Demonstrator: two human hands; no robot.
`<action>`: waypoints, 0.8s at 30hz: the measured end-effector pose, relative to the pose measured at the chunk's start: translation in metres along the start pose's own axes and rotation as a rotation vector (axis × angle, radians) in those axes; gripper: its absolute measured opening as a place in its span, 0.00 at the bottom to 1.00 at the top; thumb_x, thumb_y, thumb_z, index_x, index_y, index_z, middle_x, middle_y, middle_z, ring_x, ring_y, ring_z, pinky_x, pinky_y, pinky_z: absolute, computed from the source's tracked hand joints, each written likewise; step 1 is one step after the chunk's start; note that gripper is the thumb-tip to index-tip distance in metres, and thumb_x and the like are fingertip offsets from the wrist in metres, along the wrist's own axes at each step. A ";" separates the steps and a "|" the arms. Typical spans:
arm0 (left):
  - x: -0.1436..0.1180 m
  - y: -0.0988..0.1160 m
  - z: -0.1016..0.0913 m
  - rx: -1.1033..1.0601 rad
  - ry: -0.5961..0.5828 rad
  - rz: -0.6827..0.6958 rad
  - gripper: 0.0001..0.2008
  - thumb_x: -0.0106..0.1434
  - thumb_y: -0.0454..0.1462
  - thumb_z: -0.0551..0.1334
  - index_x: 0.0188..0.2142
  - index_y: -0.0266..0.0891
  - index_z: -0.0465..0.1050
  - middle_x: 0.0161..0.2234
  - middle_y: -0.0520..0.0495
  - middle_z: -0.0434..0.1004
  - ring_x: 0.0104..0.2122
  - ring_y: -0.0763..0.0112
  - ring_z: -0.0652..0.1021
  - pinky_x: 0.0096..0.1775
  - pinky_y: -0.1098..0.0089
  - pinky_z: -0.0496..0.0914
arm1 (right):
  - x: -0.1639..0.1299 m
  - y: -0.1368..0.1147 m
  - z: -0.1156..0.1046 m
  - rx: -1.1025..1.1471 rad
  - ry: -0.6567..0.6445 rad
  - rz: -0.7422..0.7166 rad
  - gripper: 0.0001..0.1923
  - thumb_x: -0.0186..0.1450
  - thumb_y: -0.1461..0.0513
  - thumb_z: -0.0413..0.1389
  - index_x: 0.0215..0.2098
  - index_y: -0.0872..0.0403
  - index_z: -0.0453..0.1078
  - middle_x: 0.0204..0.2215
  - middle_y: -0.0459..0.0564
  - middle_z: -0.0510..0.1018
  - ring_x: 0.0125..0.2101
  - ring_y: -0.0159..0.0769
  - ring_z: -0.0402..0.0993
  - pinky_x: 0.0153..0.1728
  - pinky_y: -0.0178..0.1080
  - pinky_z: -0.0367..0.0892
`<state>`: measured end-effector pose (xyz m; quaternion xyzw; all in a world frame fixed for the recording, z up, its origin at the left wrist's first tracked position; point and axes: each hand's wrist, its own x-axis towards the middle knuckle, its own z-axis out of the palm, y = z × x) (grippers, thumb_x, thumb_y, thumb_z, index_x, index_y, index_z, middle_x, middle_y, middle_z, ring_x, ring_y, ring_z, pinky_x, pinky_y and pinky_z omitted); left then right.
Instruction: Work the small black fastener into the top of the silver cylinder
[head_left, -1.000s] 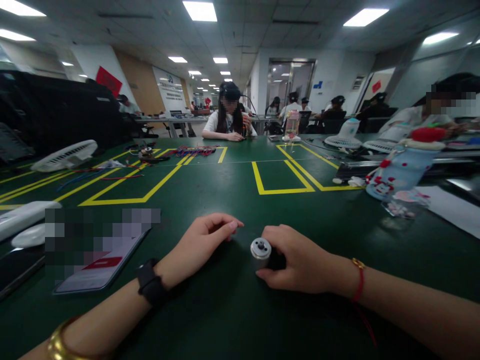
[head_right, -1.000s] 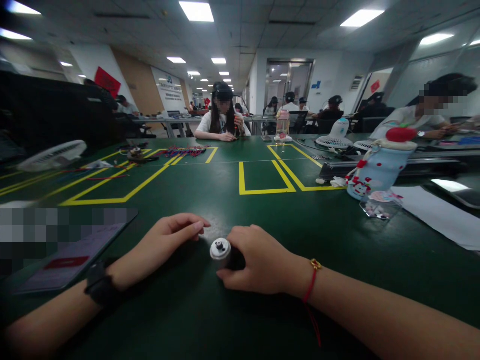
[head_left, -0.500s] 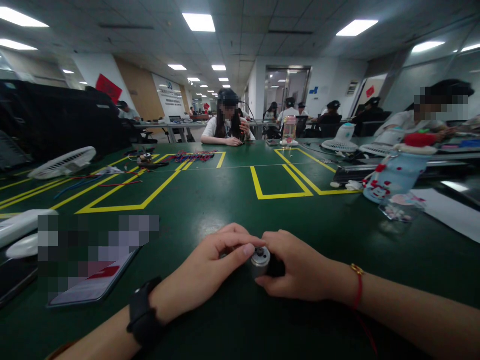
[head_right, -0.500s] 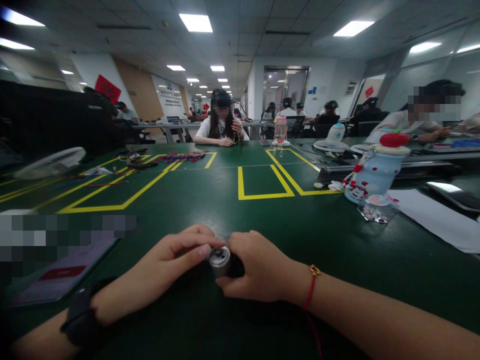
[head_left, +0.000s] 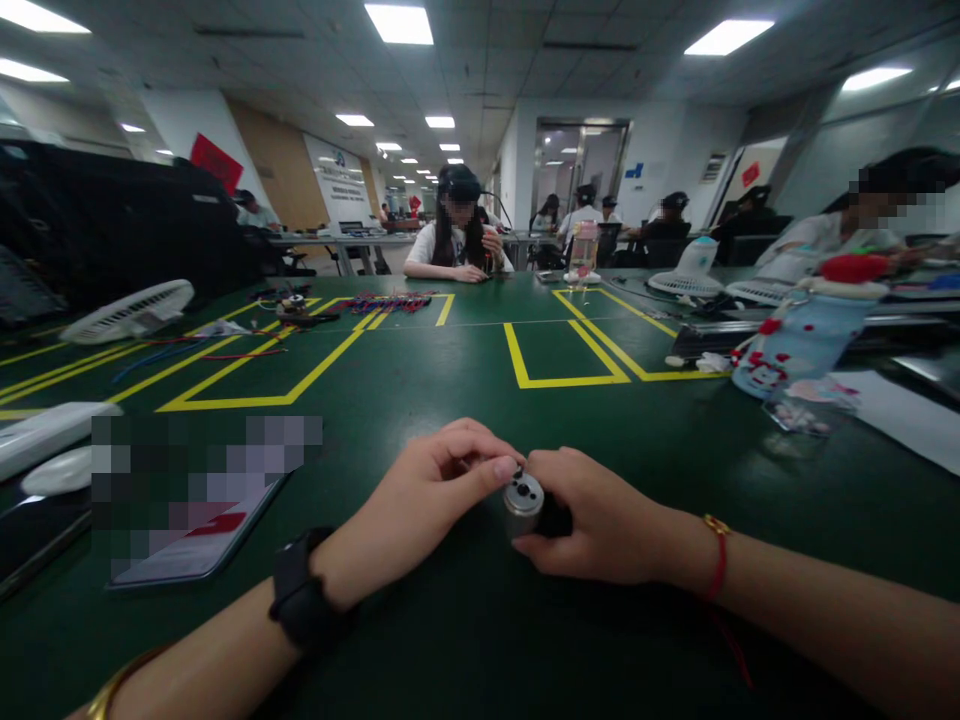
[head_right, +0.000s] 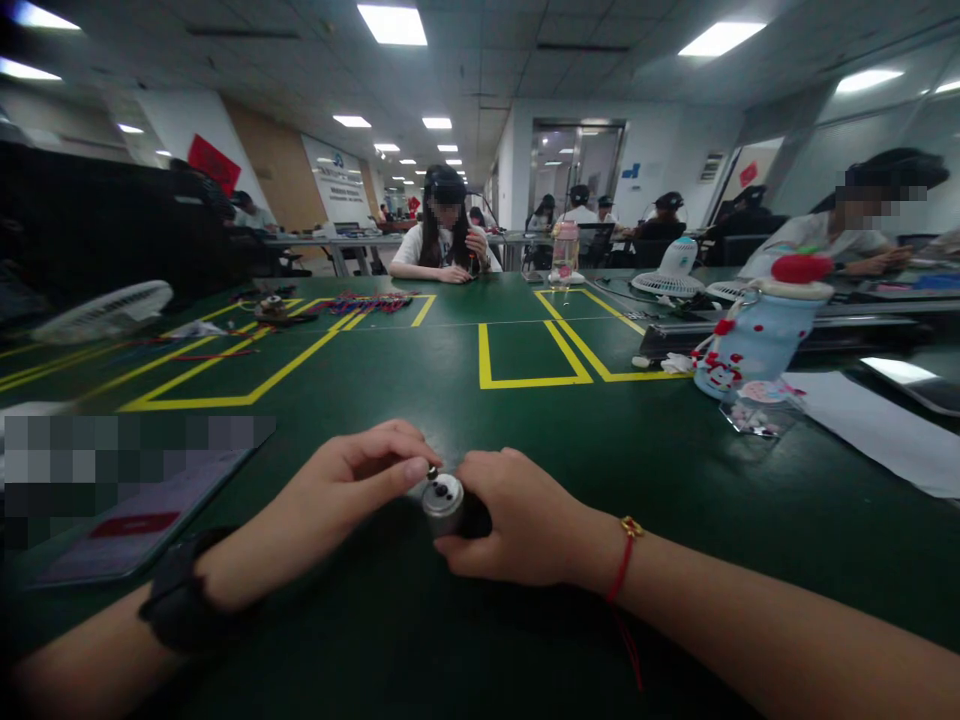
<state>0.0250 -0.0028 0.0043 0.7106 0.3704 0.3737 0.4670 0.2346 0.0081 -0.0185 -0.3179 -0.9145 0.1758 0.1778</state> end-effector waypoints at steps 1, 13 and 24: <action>0.000 0.000 -0.002 -0.028 0.006 -0.003 0.07 0.66 0.39 0.61 0.37 0.39 0.77 0.39 0.49 0.73 0.40 0.68 0.74 0.45 0.67 0.67 | 0.000 0.000 0.000 0.003 0.002 -0.007 0.12 0.57 0.58 0.60 0.35 0.54 0.64 0.31 0.45 0.71 0.29 0.33 0.63 0.31 0.37 0.56; -0.001 -0.016 -0.028 0.256 -0.196 -0.022 0.09 0.65 0.41 0.61 0.40 0.43 0.80 0.38 0.49 0.73 0.38 0.68 0.74 0.41 0.68 0.67 | -0.001 0.001 -0.002 -0.027 -0.007 0.002 0.12 0.57 0.57 0.61 0.32 0.54 0.63 0.28 0.43 0.69 0.27 0.31 0.60 0.29 0.36 0.54; 0.000 -0.030 -0.029 0.503 -0.316 0.085 0.07 0.62 0.43 0.64 0.38 0.49 0.81 0.42 0.49 0.74 0.45 0.64 0.72 0.48 0.63 0.63 | -0.001 0.002 0.000 -0.014 -0.014 0.010 0.12 0.57 0.58 0.61 0.34 0.54 0.65 0.30 0.45 0.70 0.29 0.33 0.62 0.30 0.37 0.55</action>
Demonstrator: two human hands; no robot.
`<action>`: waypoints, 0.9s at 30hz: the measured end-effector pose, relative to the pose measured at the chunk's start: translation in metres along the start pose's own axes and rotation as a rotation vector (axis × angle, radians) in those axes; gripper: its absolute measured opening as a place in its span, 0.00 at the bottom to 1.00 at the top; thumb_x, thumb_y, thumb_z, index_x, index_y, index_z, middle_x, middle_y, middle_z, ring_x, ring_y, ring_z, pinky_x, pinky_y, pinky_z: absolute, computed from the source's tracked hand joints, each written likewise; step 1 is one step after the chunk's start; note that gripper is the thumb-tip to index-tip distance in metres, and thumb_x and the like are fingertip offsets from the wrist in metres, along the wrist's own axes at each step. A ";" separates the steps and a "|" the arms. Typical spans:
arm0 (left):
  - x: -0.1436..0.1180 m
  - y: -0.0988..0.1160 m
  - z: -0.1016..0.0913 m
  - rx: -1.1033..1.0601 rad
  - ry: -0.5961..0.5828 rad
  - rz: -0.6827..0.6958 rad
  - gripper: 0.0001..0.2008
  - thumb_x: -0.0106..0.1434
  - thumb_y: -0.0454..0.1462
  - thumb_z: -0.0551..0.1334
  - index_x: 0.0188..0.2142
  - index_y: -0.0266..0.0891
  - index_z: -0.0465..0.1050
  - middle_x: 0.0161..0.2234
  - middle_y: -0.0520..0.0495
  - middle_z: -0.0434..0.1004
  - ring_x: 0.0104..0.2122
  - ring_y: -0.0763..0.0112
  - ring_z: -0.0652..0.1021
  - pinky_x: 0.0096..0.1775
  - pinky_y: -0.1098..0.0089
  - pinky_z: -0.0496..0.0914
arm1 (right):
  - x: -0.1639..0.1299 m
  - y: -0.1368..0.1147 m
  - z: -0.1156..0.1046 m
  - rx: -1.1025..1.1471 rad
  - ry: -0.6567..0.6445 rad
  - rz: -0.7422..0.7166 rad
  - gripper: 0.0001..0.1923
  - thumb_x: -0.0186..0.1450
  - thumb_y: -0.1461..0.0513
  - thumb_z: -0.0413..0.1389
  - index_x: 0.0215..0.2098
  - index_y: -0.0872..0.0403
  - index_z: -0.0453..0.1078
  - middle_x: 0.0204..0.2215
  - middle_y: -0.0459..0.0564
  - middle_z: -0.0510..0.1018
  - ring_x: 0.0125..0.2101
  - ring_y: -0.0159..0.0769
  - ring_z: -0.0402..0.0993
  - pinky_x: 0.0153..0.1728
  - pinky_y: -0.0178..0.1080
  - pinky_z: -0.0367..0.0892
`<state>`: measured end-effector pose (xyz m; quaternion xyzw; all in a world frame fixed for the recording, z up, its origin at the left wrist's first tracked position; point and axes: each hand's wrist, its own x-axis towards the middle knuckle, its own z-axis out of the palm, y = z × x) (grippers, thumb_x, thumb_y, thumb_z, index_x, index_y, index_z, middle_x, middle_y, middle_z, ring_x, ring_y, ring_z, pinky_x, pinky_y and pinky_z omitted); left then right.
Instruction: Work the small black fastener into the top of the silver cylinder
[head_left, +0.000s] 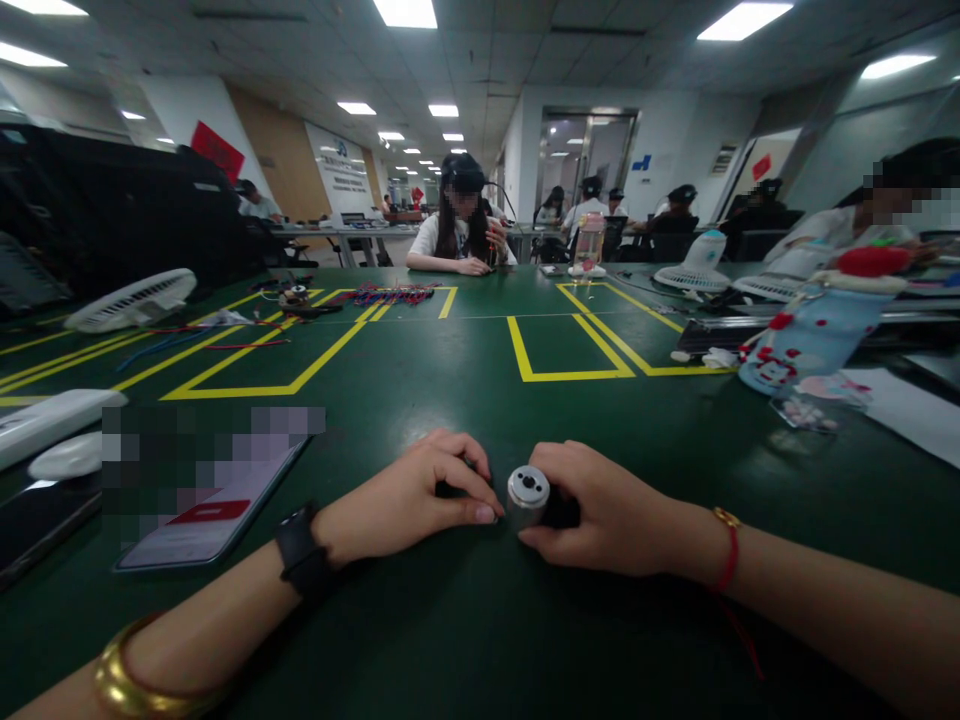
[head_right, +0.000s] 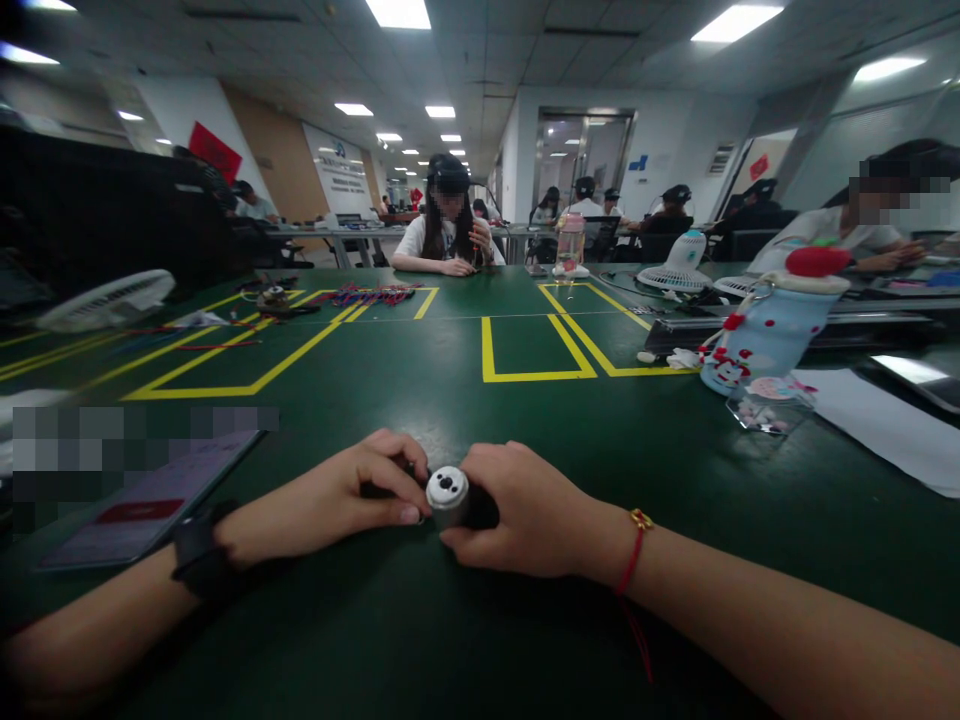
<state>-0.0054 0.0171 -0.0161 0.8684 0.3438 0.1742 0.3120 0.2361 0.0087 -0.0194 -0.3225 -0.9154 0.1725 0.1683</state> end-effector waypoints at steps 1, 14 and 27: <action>0.000 0.000 0.000 0.012 -0.006 0.003 0.07 0.62 0.43 0.64 0.38 0.50 0.81 0.42 0.49 0.74 0.45 0.64 0.72 0.48 0.62 0.63 | 0.000 0.000 0.000 0.000 -0.005 -0.001 0.12 0.57 0.58 0.61 0.33 0.54 0.65 0.29 0.45 0.70 0.28 0.33 0.61 0.30 0.37 0.55; 0.001 -0.008 -0.004 -0.462 0.418 -0.357 0.15 0.64 0.47 0.60 0.43 0.43 0.78 0.34 0.49 0.77 0.35 0.67 0.74 0.36 0.69 0.64 | 0.000 -0.002 -0.002 -0.008 0.003 -0.005 0.12 0.57 0.57 0.61 0.33 0.54 0.64 0.30 0.45 0.70 0.28 0.32 0.61 0.30 0.36 0.55; 0.002 -0.016 -0.002 -0.702 0.509 -0.362 0.13 0.63 0.44 0.63 0.41 0.39 0.78 0.34 0.49 0.77 0.35 0.69 0.74 0.41 0.68 0.65 | -0.001 -0.002 -0.003 -0.004 -0.012 0.003 0.12 0.58 0.57 0.60 0.34 0.54 0.65 0.31 0.47 0.71 0.29 0.33 0.62 0.30 0.37 0.55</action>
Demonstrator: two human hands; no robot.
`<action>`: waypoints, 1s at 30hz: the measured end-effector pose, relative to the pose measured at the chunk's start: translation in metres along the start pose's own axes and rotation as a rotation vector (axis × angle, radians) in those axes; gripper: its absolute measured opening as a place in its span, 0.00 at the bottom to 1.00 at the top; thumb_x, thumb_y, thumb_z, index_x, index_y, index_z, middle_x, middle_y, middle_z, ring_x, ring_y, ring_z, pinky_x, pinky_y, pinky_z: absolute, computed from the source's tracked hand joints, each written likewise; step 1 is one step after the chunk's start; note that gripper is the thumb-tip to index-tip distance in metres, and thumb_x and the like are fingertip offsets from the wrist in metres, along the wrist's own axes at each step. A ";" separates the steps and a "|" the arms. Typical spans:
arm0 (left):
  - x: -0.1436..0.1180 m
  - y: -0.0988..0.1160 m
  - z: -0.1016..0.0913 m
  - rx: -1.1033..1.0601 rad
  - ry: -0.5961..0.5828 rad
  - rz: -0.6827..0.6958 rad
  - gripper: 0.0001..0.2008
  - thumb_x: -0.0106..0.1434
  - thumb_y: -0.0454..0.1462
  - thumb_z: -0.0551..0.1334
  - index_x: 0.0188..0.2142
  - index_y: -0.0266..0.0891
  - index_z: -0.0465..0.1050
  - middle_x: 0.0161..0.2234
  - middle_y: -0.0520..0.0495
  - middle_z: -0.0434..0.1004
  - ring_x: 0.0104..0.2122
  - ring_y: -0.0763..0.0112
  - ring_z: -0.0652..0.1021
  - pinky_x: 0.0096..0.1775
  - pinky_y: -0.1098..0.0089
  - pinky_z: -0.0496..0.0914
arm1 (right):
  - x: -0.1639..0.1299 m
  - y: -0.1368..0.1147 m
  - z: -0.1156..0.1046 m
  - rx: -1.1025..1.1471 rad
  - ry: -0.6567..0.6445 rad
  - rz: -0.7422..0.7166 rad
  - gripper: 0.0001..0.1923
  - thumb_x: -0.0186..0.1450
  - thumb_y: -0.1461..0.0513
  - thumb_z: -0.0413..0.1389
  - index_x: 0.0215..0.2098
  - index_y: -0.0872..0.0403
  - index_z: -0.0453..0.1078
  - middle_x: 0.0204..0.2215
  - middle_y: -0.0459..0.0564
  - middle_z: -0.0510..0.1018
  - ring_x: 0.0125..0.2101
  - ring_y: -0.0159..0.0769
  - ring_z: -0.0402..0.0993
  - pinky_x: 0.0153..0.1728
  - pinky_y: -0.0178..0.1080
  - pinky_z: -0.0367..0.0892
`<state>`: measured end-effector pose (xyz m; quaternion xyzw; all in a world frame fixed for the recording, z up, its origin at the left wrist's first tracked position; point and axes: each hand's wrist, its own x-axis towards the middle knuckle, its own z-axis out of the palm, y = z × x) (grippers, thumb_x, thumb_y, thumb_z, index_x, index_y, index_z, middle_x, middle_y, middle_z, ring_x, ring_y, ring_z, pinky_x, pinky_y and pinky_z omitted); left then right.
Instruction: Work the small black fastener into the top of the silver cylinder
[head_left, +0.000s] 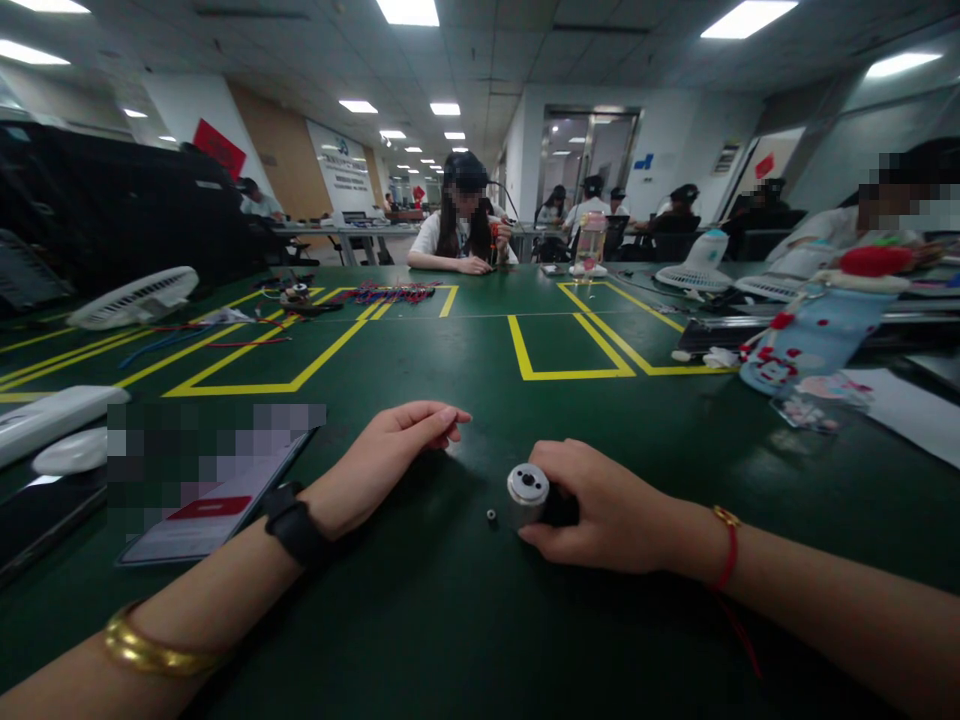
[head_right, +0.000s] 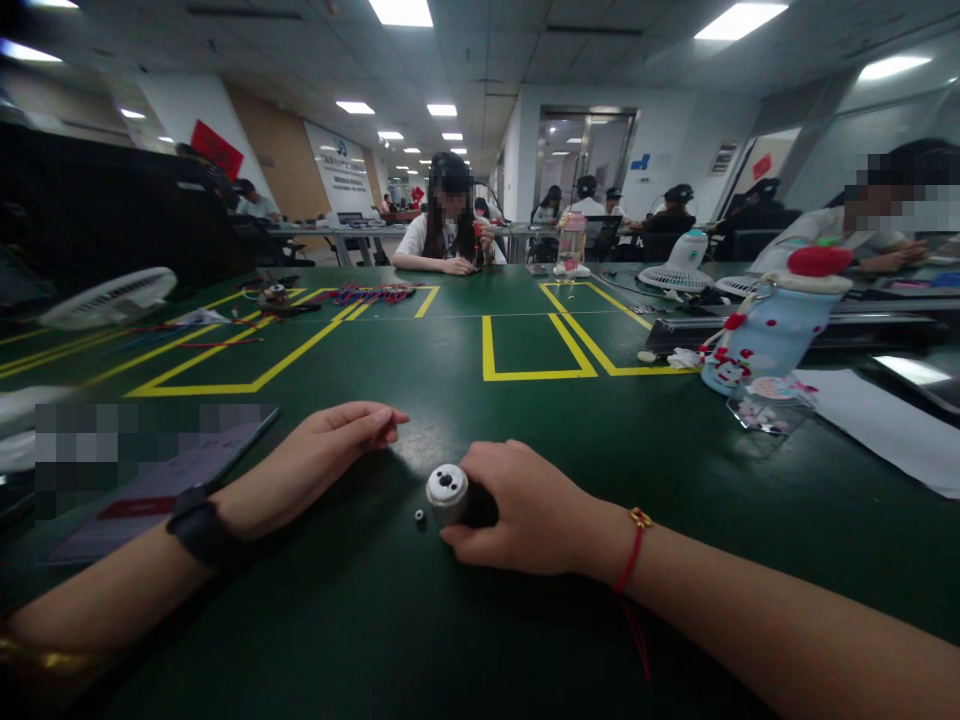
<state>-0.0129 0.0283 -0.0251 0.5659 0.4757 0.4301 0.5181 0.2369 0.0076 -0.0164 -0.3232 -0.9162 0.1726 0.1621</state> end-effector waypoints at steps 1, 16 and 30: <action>0.000 0.000 0.000 -0.001 -0.004 -0.004 0.13 0.63 0.44 0.63 0.41 0.40 0.78 0.34 0.49 0.77 0.35 0.69 0.74 0.41 0.68 0.65 | 0.000 0.000 0.000 -0.001 -0.002 -0.001 0.12 0.58 0.57 0.60 0.34 0.54 0.65 0.31 0.46 0.71 0.29 0.33 0.62 0.31 0.37 0.55; -0.004 0.008 0.003 0.136 -0.033 0.001 0.13 0.63 0.45 0.62 0.39 0.39 0.78 0.35 0.48 0.78 0.37 0.67 0.75 0.41 0.66 0.66 | 0.001 0.001 0.001 -0.003 0.010 -0.018 0.12 0.58 0.58 0.60 0.33 0.54 0.64 0.30 0.46 0.70 0.28 0.32 0.61 0.30 0.36 0.54; -0.011 0.019 0.001 0.627 -0.536 0.295 0.11 0.59 0.39 0.66 0.43 0.46 0.77 0.46 0.48 0.74 0.47 0.63 0.73 0.52 0.61 0.64 | 0.001 0.003 0.002 0.011 0.008 -0.026 0.11 0.57 0.58 0.60 0.33 0.54 0.64 0.29 0.45 0.70 0.28 0.32 0.61 0.29 0.36 0.54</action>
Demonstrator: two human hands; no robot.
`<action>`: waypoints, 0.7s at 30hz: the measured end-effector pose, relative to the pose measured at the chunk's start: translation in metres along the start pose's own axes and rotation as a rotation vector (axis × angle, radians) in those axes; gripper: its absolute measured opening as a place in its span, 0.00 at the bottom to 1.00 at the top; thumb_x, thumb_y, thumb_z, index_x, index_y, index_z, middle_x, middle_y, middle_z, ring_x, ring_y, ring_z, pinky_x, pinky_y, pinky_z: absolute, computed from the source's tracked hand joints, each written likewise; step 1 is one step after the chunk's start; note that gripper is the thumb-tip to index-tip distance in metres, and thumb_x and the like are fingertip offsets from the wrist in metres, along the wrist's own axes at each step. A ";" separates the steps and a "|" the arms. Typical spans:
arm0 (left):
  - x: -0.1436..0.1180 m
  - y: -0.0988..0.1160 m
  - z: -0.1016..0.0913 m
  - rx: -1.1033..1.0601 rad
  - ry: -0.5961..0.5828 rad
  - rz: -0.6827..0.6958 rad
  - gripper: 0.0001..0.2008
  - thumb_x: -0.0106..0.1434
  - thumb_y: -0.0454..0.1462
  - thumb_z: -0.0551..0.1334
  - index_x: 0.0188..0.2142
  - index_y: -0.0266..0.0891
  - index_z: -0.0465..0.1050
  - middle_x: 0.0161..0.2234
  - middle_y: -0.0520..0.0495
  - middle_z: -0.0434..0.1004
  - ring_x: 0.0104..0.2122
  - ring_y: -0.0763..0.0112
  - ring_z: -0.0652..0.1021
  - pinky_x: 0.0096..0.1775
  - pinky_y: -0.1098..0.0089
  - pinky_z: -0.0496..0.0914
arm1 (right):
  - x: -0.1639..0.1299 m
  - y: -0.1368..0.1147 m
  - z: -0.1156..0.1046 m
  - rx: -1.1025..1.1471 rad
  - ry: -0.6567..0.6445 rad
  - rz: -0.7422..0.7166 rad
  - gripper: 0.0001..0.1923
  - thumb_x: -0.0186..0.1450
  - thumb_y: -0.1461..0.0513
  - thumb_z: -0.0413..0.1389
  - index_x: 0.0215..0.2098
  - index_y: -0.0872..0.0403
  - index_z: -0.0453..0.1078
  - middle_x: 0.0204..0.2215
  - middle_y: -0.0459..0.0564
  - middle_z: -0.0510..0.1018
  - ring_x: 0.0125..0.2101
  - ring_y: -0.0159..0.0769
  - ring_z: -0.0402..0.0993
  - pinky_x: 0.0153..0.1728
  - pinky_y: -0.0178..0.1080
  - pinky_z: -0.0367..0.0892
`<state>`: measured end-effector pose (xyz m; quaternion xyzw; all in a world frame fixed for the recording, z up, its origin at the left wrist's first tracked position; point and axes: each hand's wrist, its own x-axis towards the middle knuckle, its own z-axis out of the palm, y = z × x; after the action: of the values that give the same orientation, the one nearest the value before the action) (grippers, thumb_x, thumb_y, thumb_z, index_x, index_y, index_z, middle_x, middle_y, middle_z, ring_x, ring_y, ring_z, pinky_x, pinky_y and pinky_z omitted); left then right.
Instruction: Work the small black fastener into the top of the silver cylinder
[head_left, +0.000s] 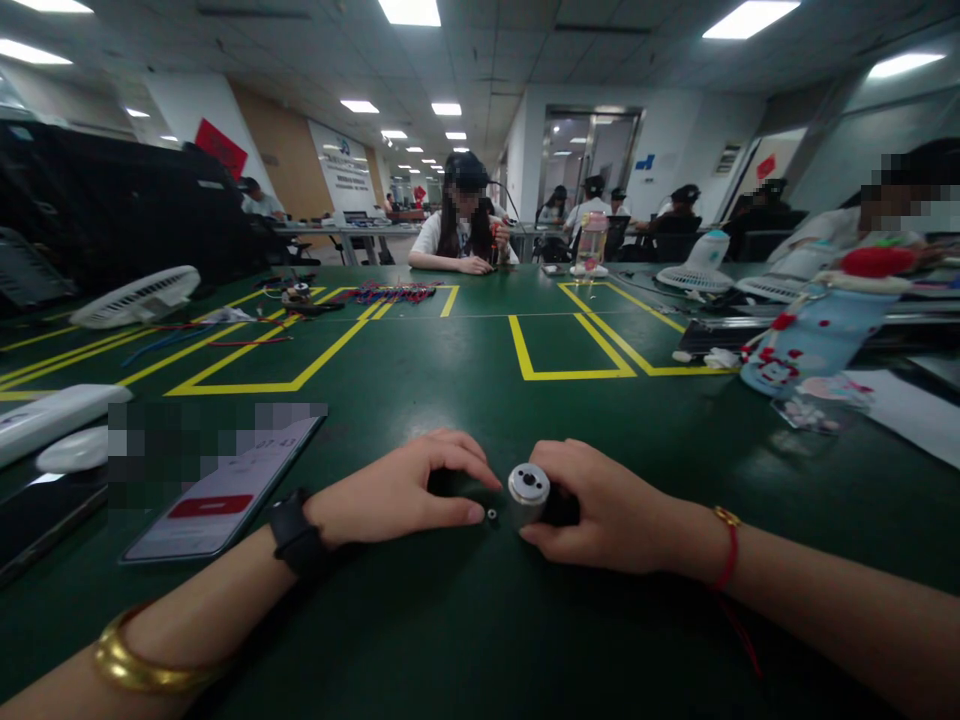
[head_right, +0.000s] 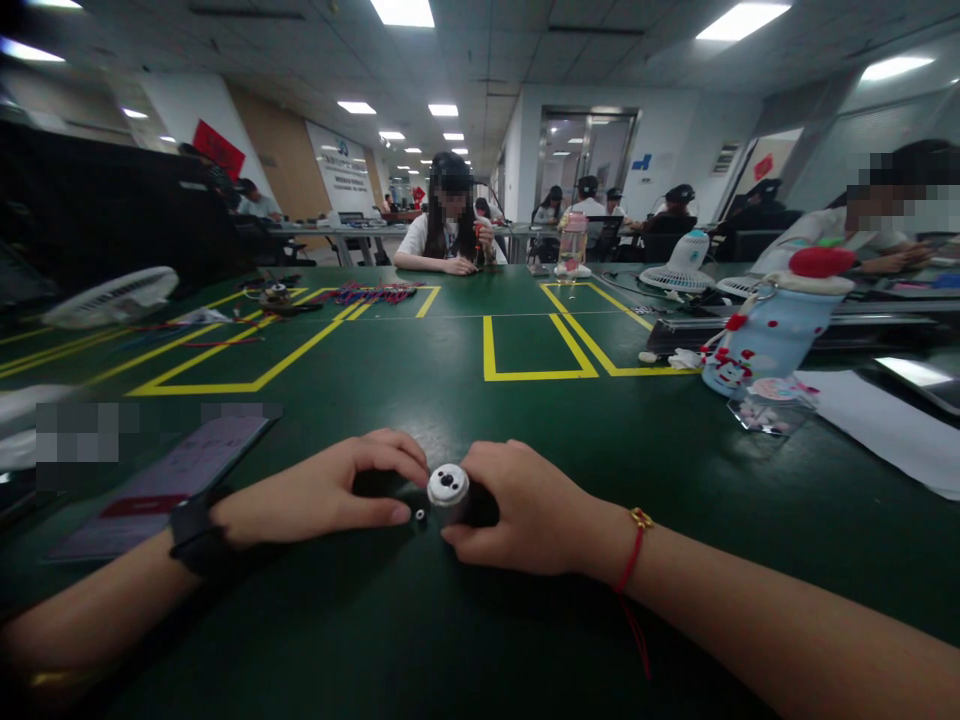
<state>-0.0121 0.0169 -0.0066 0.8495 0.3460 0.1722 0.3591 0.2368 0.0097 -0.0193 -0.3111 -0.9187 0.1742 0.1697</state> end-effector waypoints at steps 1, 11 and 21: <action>0.000 0.001 0.000 0.033 -0.013 0.017 0.12 0.58 0.38 0.67 0.43 0.47 0.77 0.46 0.49 0.74 0.48 0.62 0.72 0.53 0.60 0.63 | 0.000 0.000 0.000 -0.002 -0.001 0.002 0.11 0.57 0.58 0.60 0.33 0.54 0.64 0.29 0.45 0.70 0.28 0.32 0.61 0.29 0.36 0.54; 0.000 0.002 0.006 0.097 0.005 0.037 0.10 0.58 0.41 0.68 0.41 0.48 0.79 0.45 0.48 0.74 0.47 0.61 0.72 0.50 0.60 0.64 | -0.001 0.000 0.001 -0.010 0.017 -0.002 0.11 0.57 0.58 0.61 0.33 0.54 0.64 0.29 0.45 0.70 0.28 0.32 0.62 0.29 0.36 0.55; 0.002 0.008 0.006 -0.023 0.196 -0.024 0.08 0.64 0.40 0.63 0.40 0.43 0.79 0.41 0.48 0.75 0.41 0.67 0.76 0.45 0.66 0.68 | 0.000 0.001 0.001 -0.009 0.012 -0.005 0.12 0.57 0.58 0.61 0.34 0.54 0.64 0.30 0.45 0.70 0.28 0.32 0.62 0.30 0.37 0.55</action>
<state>-0.0037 0.0118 -0.0044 0.8203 0.3874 0.2541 0.3353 0.2370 0.0098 -0.0208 -0.3108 -0.9191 0.1679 0.1744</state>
